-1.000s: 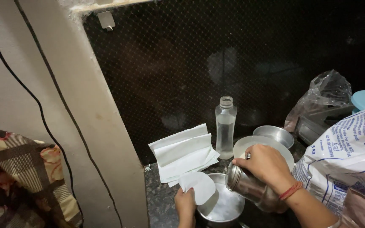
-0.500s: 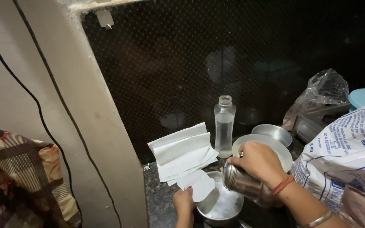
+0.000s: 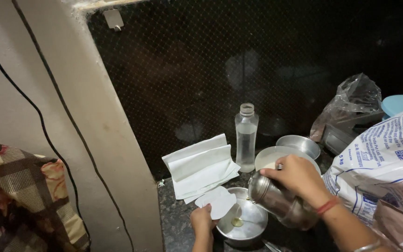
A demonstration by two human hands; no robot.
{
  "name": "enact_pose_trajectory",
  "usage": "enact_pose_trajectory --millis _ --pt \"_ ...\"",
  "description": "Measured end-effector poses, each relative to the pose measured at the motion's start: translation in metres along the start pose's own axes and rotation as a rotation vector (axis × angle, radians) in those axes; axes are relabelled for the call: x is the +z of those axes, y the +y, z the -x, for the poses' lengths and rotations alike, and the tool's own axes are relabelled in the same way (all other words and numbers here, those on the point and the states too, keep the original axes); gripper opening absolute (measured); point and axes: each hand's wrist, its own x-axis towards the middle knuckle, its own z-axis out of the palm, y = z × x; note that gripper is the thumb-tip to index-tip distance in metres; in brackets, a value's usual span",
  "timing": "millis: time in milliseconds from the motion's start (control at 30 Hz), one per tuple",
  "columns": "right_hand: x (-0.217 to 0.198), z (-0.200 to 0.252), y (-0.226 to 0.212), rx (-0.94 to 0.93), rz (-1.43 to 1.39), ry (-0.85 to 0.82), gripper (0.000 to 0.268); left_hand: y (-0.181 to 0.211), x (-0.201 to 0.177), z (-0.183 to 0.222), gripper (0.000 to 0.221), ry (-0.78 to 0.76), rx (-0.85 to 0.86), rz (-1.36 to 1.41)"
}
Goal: The recorder prepares a cake tin with paper and mixes batter in a bowl.
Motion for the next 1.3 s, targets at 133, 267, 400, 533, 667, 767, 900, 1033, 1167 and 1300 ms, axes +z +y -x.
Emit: enact_pose_trajectory --millis 133,267,400,533,667,767,900,1033,1167,1300 --pt "0.004 0.001 0.032 0.045 -0.074 0.031 0.057 -0.014 0.000 -0.020 0.025 -0.002 -0.037 0.104" --pt "0.016 0.005 0.075 0.152 -0.455 0.028 0.054 -0.019 -0.001 -0.027 0.026 -0.027 -0.058 0.219" --pt "0.028 0.021 0.102 0.185 -0.857 -0.008 0.045 -0.021 -0.002 -0.032 0.026 -0.048 -0.093 0.288" --pt "0.045 0.042 0.123 0.331 -1.025 -0.029 0.044 -0.014 0.000 -0.024 0.027 -0.021 -0.068 0.204" --pt "0.050 0.063 0.118 0.443 -1.219 -0.034 0.031 0.003 0.002 0.000 0.026 0.066 -0.056 -0.009" --pt "0.061 0.060 0.136 0.383 -1.231 -0.030 0.037 0.000 0.001 -0.004 0.025 0.068 -0.062 0.025" --pt "0.062 0.065 0.135 0.337 -1.270 -0.036 0.038 -0.003 0.003 0.011 0.025 -0.016 0.041 -0.050" --pt "0.042 0.085 0.124 0.374 -1.245 0.011 0.038 -0.002 0.021 0.050 0.029 -0.154 0.186 -0.005" --pt "0.003 0.121 0.118 0.409 -1.272 0.066 0.028 0.039 0.051 0.161 0.031 -0.340 -0.059 -0.133" --pt "-0.024 0.171 0.170 0.412 -1.307 0.168 0.029 0.009 0.086 0.202 0.033 -0.721 0.004 0.062"
